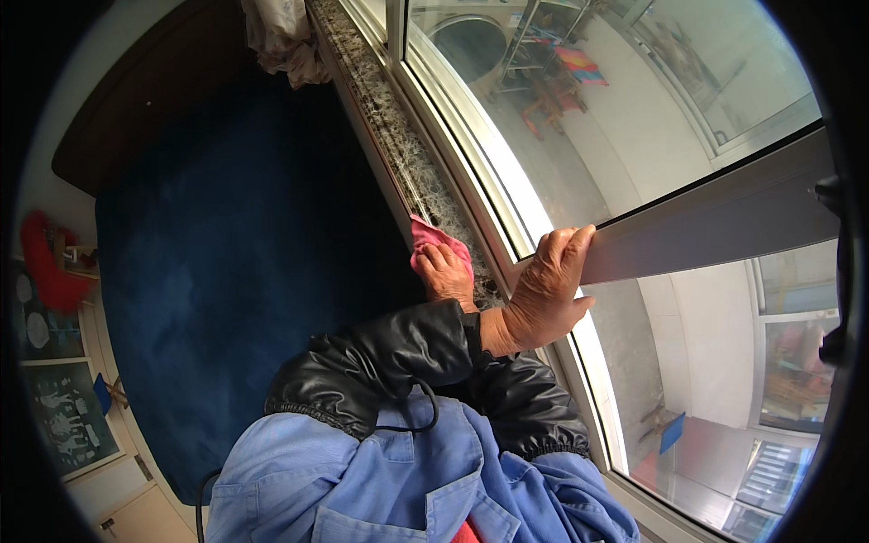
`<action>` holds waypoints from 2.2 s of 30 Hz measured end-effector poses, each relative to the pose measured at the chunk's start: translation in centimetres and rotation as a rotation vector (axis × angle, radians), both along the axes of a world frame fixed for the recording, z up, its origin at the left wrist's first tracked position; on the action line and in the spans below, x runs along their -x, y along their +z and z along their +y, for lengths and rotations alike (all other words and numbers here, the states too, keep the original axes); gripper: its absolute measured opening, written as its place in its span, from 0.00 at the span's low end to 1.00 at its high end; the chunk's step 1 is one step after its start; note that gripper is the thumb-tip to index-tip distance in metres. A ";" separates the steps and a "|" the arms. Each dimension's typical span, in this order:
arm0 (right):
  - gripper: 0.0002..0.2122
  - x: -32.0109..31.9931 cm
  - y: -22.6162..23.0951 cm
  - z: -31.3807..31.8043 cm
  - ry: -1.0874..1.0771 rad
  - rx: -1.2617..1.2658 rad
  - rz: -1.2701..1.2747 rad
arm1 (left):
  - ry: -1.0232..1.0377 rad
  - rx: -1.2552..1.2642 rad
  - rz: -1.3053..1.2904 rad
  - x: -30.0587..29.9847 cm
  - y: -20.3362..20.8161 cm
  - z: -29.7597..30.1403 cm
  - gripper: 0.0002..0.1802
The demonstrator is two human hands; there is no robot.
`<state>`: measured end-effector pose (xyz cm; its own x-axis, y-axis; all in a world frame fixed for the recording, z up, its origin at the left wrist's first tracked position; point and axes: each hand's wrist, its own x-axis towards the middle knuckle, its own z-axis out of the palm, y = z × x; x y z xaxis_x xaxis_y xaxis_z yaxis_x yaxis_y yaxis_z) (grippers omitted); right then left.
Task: The person wipes the window frame and sill with a pink cloth, then wipes the blue mattress and the wooden headboard. The person uses a cloth to clean each surface in sequence.
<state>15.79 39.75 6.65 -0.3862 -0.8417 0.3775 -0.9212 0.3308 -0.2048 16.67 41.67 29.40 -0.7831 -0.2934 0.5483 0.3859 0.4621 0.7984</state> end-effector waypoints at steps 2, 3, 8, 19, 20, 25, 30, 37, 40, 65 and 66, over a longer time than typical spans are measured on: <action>0.18 -0.2 0.3 -0.1 0.015 0.015 0.000 | 0.020 0.018 0.002 -0.2 -0.1 0.0 0.54; 0.18 -0.2 0.5 -0.2 0.011 0.007 -0.011 | 0.036 0.026 0.001 -0.2 -0.2 0.1 0.54; 0.14 0.1 1.7 -0.2 0.079 0.177 0.018 | 0.119 0.036 -0.036 0.0 -0.4 1.3 0.54; 0.19 -0.9 0.1 4.6 0.079 0.022 -0.096 | 0.131 0.059 0.038 -0.1 -1.6 0.9 0.47; 0.20 -0.9 0.2 7.0 0.123 -0.027 -0.138 | 0.121 0.059 0.025 -0.1 -2.2 1.1 0.48; 0.26 -2.2 -0.7 16.1 0.105 -0.251 -0.006 | -0.175 0.111 -0.144 -4.6 -10.4 -1.8 0.44; 0.18 -4.5 -1.6 18.6 0.025 -0.155 -0.096 | -0.408 0.008 -0.728 -16.7 -19.0 -8.4 0.32; 0.18 -4.4 -1.6 17.3 -0.038 -0.189 -0.009 | -0.447 0.016 -1.150 -25.3 -23.8 -12.9 0.31; 0.17 -4.3 -1.8 17.0 -0.064 -0.206 0.018 | -0.455 0.030 -1.062 -24.3 -25.3 -12.7 0.29; 0.18 7.2 20.3 10.5 -0.449 -0.300 0.823 | 0.200 0.609 -0.453 3.7 -29.8 -4.7 0.45; 0.20 7.8 19.3 10.5 -0.343 -0.435 0.813 | 0.170 0.629 -0.507 3.6 -29.6 -4.8 0.45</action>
<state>7.96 50.25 25.96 -0.3953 -0.8610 0.3199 -0.5672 0.5028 0.6523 13.07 36.87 -0.19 -0.9522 -0.1867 0.2419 -0.0675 0.9005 0.4296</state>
